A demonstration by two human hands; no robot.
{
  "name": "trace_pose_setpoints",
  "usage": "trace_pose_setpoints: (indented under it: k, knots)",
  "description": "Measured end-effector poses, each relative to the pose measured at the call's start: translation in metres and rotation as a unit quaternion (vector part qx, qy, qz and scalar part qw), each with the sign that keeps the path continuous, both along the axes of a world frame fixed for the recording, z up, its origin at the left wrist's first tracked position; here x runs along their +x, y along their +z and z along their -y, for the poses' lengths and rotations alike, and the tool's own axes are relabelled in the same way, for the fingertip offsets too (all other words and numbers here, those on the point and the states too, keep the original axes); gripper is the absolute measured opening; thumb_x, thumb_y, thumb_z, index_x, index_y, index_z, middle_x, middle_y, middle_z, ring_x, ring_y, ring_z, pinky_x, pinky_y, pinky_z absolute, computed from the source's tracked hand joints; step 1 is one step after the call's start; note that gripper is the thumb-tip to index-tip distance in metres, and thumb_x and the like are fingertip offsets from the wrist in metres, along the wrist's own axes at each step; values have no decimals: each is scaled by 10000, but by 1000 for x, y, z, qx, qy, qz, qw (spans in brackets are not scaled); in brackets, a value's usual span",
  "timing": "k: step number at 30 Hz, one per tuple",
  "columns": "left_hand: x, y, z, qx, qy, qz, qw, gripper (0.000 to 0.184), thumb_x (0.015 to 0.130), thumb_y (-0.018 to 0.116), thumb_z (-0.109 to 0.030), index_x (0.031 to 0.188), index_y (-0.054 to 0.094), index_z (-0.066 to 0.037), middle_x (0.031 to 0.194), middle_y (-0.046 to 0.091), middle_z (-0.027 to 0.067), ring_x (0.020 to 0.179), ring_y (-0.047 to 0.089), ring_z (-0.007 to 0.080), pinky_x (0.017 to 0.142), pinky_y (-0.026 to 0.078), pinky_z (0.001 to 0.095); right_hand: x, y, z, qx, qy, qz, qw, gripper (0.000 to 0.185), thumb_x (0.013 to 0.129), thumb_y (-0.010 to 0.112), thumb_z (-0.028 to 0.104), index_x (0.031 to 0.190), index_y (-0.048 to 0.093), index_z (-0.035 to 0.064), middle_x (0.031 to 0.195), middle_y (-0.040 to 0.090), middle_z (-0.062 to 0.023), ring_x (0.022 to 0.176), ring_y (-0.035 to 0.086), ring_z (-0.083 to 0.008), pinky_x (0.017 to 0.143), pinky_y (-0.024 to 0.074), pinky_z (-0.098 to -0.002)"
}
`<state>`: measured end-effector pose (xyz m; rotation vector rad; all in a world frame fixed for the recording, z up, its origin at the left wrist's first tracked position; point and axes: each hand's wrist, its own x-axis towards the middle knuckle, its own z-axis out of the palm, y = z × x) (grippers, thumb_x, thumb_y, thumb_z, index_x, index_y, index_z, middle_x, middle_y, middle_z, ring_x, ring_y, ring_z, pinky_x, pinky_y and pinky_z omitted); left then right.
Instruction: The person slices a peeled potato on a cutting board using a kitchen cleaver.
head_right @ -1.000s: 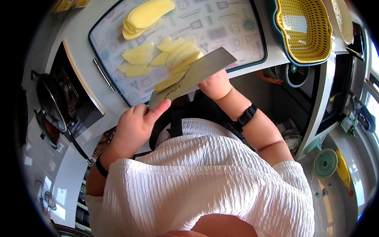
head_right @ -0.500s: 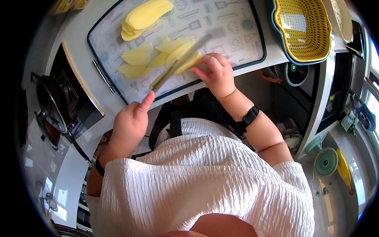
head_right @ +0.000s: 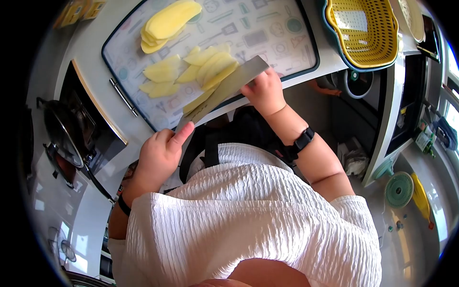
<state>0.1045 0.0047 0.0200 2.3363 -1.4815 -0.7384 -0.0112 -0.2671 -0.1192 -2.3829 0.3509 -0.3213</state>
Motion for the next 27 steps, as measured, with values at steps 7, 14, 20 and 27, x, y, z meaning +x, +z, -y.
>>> trace_pose_setpoints:
  k: [7, 14, 20, 27]
  knots:
    - [1, -13, -5, -39, 53, 15, 998, 747, 789, 630, 36, 1460, 471, -252, 672, 500, 70, 579, 551, 279, 524, 494, 400, 15, 41, -3, 243, -113, -149, 952, 377, 743, 843, 149, 1064, 664, 69, 951, 653, -91, 707, 663, -184, 647, 539, -307]
    - [4, -17, 2, -58, 63, -9, 996, 773, 782, 621, 42, 1476, 452, -253, 674, 508, 80, 584, 557, 290, 535, 493, 409, 18, 38, -4, 152, -73, -97, 981, 290, 764, 824, 134, 992, 673, 37, 940, 639, -65, 767, 636, -182, 657, 532, -297]
    - [10, -17, 3, -31, 31, 3, 999, 764, 808, 614, 11, 1475, 448, -322, 692, 490, 82, 594, 552, 291, 536, 493, 408, 8, 25, -2, -95, 193, 117, 970, 248, 772, 686, 124, 1020, 679, 133, 1034, 633, -13, 959, 614, -235, 815, 516, -361]
    - [11, 3, 3, 47, -39, -6, 998, 778, 762, 660, 49, 1437, 491, -301, 776, 524, 77, 686, 565, 306, 600, 496, 411, -1, -4, -11, 54, 176, 30, 982, 259, 730, 685, 106, 989, 704, 99, 1080, 642, -40, 1027, 611, -278, 853, 522, -396]
